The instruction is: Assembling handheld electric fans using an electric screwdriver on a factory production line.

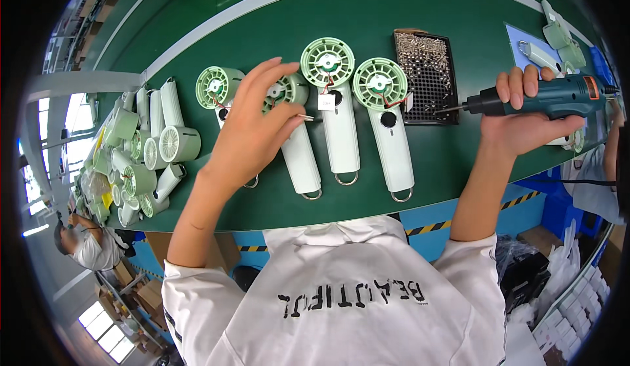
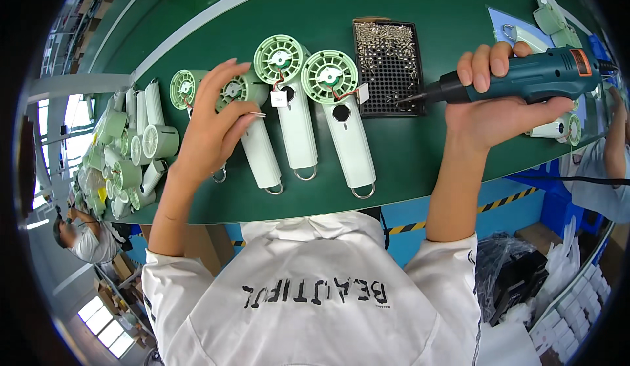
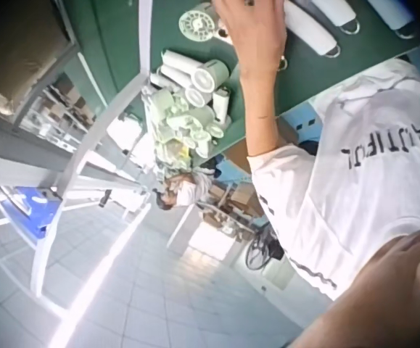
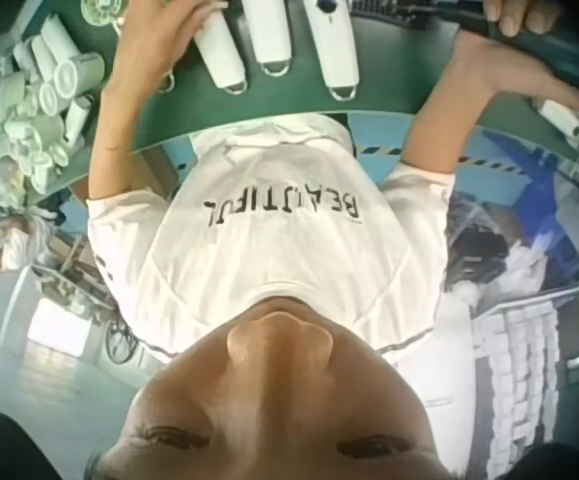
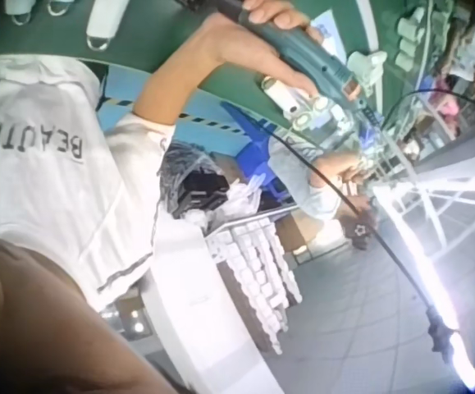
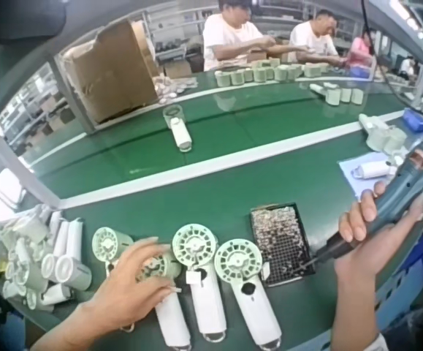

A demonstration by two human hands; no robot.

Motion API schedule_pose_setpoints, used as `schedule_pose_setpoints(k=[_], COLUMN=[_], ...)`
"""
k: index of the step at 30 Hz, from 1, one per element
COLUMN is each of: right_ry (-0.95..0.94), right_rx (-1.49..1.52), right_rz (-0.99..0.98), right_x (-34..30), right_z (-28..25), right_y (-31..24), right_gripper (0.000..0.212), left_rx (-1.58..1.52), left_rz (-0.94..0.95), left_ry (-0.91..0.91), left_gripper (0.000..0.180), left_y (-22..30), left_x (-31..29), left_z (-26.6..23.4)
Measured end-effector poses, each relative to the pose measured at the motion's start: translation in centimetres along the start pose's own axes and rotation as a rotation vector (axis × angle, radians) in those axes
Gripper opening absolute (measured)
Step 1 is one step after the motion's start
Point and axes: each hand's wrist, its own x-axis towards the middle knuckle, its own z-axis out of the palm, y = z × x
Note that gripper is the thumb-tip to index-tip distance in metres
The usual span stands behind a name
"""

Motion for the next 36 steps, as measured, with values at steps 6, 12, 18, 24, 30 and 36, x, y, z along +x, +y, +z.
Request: schedule_pose_setpoints(k=[6, 12, 18, 24, 30, 36], right_ry=[0.028, 0.053, 0.132, 0.121, 0.144, 0.045], right_rx=[0.031, 0.086, -0.001, 0.028, 0.002, 0.068], right_rz=[0.026, 0.101, 0.098, 0.129, 0.145, 0.131], right_x=[0.1, 0.8, 0.6, 0.6, 0.5, 0.6], right_z=[0.6, -0.7, -0.4, -0.3, 0.0, -0.3], right_y=[1.1, 0.1, 0.3, 0.7, 0.9, 0.8], right_gripper=[0.073, 0.070, 0.073, 0.071, 0.071, 0.071], left_rx=[-0.310, -0.698, -0.553, -0.298, -0.369, -0.579], left_rz=[-0.198, -0.400, -0.358, -0.270, -0.353, -0.558], left_ry=[0.332, 0.451, 0.475, 0.312, 0.366, 0.398], left_gripper=[0.009, 0.014, 0.027, 0.038, 0.023, 0.026], left_y=[-0.5, 0.1, -0.7, 0.4, 0.3, 0.4], left_x=[-2.2, -2.5, -3.5, -3.6, -3.4, -3.2], left_z=[1.4, 1.3, 0.5, 0.2, 0.7, 0.4])
